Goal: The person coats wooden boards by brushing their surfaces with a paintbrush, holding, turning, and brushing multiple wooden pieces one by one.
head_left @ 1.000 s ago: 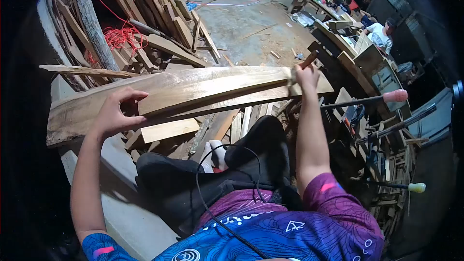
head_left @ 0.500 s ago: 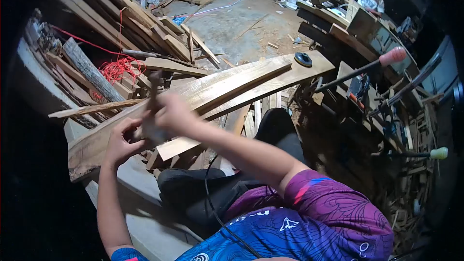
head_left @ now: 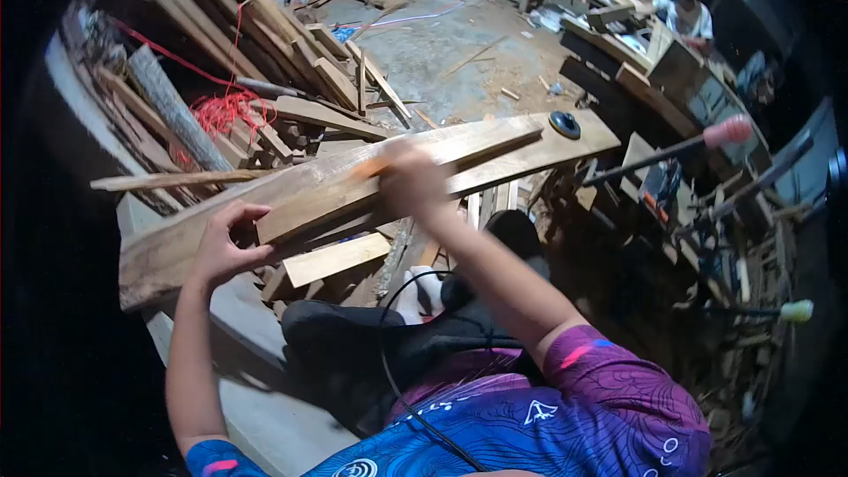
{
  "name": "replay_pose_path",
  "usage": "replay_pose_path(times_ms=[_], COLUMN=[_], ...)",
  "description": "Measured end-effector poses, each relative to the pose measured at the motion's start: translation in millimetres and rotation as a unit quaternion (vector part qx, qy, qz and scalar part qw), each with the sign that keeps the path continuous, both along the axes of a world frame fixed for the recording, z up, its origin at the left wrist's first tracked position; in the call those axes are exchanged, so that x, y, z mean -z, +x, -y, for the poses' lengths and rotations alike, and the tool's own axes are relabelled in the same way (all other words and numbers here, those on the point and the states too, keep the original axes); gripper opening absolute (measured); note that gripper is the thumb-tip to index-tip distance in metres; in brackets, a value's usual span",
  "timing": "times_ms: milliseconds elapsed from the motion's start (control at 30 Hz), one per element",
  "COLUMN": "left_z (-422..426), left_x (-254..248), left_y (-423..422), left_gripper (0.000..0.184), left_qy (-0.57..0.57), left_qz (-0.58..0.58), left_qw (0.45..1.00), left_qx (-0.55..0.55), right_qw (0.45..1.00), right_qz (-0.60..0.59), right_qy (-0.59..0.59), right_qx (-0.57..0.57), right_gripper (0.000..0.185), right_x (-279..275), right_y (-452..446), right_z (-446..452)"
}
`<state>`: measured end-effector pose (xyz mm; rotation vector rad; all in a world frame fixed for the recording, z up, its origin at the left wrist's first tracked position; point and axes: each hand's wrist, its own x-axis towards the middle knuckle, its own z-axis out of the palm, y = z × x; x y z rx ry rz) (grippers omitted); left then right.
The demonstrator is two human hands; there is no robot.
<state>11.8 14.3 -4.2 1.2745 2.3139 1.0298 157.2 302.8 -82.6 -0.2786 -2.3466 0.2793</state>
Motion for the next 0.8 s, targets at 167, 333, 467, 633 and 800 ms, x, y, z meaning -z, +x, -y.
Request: replay_pose_path(times_ms=[167,333,467,633,800], left_z=[3.6,2.1,3.7,1.6,-2.9], left_x=[20.8,9.6,3.9,-0.5,6.5], left_y=[-1.6,-6.9,-7.8,-5.9,-2.1], left_gripper=[0.05,0.052,0.052,0.052,0.051], left_qy=[0.051,0.004,0.006,0.003,0.018], left_qz=[0.052,-0.027,-0.016,-0.011,-0.037], left_qw=[0.997,1.0,1.0,1.0,0.999], left_qx=[0.009,0.001,0.006,0.015,0.016], right_qw=[0.934,0.961,0.95,0.92,0.986], right_qz=[-0.007,-0.001,0.119,0.154,0.052], right_qy=[-0.209,-0.265,-0.023,-0.034,-0.148], right_qx=[-0.289,-0.079,0.287,0.358,-0.056], right_gripper=[0.018,0.026,0.066,0.032,0.03], right_x=[-63.7,-19.4,-11.5,-14.9,-37.7], right_y=[-12.3,-22.5,46.5,61.7,-10.6], right_z=[155.5,32.2,-117.8,-191.9,13.8])
